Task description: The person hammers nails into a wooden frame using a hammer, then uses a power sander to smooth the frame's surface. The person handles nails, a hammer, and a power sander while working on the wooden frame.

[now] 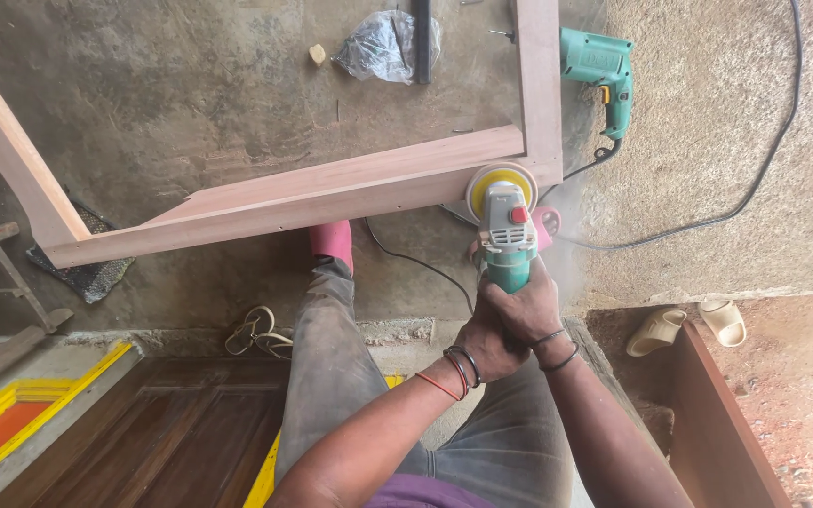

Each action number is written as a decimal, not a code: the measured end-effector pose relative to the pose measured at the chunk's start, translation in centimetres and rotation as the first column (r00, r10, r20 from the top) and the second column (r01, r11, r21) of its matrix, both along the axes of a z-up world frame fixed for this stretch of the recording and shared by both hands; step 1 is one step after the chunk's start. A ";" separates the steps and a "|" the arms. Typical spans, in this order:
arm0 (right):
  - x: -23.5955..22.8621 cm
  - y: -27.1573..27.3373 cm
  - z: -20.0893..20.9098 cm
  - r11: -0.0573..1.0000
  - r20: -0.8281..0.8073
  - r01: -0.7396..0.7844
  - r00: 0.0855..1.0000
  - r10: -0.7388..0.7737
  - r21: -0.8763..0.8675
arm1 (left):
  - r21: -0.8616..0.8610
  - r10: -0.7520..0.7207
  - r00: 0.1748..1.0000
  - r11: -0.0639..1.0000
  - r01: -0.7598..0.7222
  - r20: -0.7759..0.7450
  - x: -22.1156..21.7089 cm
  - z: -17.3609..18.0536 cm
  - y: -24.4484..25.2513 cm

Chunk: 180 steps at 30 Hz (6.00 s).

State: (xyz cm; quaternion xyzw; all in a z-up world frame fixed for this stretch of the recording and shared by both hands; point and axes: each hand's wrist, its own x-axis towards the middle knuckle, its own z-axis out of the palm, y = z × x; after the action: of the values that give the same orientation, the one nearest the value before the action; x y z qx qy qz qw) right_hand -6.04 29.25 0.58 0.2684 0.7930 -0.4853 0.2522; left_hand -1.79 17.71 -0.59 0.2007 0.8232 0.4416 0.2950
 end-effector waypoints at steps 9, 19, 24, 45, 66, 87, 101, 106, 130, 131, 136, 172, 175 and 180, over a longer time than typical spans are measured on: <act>0.4 3.2 -0.3 0.998 -0.004 0.067 0.998 -0.067 0.011 | -0.188 -0.283 0.950 0.948 0.256 -0.133 -1.2 -0.1 3.5; 0.1 5.4 1.0 0.974 -0.038 0.225 0.974 -0.225 -0.013 | 0.152 0.019 0.992 0.988 -0.038 0.125 -4.1 2.5 5.2; 0.7 4.1 -0.2 0.991 -0.073 0.109 0.992 -0.103 0.082 | 0.109 0.004 0.996 0.994 -0.014 0.088 -3.5 2.5 3.3; -1.8 -4.0 -0.7 0.994 -0.064 -0.095 0.994 0.092 -0.046 | 0.019 0.190 0.948 0.979 -0.201 0.255 0.7 -1.1 -3.9; -0.2 4.0 0.7 0.997 0.004 0.071 0.997 -0.071 0.010 | 0.042 -0.134 0.991 0.990 0.134 0.009 -0.2 -0.8 3.6; 0.4 5.7 0.6 0.988 0.012 0.119 0.993 -0.121 0.101 | 0.061 -0.134 0.980 0.988 0.144 -0.149 -1.6 0.5 5.0; -1.9 -6.1 0.6 0.989 0.041 -0.129 0.990 0.132 -0.074 | -0.031 0.139 0.967 0.990 -0.135 0.214 2.3 -0.9 -6.1; -2.2 -6.4 0.2 0.986 0.028 -0.140 0.989 0.143 -0.091 | -0.137 0.246 0.864 0.969 -0.207 0.439 0.9 0.2 -6.1; -1.8 2.9 1.2 0.999 -0.034 0.035 0.999 -0.036 -0.007 | -0.052 -0.082 0.991 0.995 0.088 0.109 0.3 -1.6 2.7; -1.9 3.2 1.5 0.998 -0.026 0.061 0.998 -0.061 -0.021 | -0.022 -0.063 0.996 0.998 0.064 0.063 0.0 -1.4 3.0; -1.2 4.9 0.8 0.997 -0.031 0.074 0.997 -0.074 0.003 | -0.013 -0.179 0.982 0.984 0.180 0.060 -1.2 -0.7 4.5; -1.8 -5.8 -0.1 0.986 0.027 -0.158 0.987 0.160 -0.061 | -0.026 0.237 0.941 0.971 -0.238 0.242 2.6 -1.3 -5.7; -1.6 -4.4 0.0 0.991 -0.003 -0.124 0.992 0.124 -0.046 | 0.008 0.182 0.938 0.981 -0.193 0.294 2.1 -1.1 -4.2; -0.7 -2.1 -0.6 0.991 -0.088 -0.131 0.987 0.133 0.030 | 0.045 0.155 0.966 0.985 -0.168 0.206 1.7 -0.6 -2.1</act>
State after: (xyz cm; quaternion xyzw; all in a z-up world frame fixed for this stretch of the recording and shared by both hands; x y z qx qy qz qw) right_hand -6.75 27.14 0.02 0.1964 0.8252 -0.4696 0.2448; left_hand -0.14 15.64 -1.21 0.0962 0.7886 0.5074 0.3337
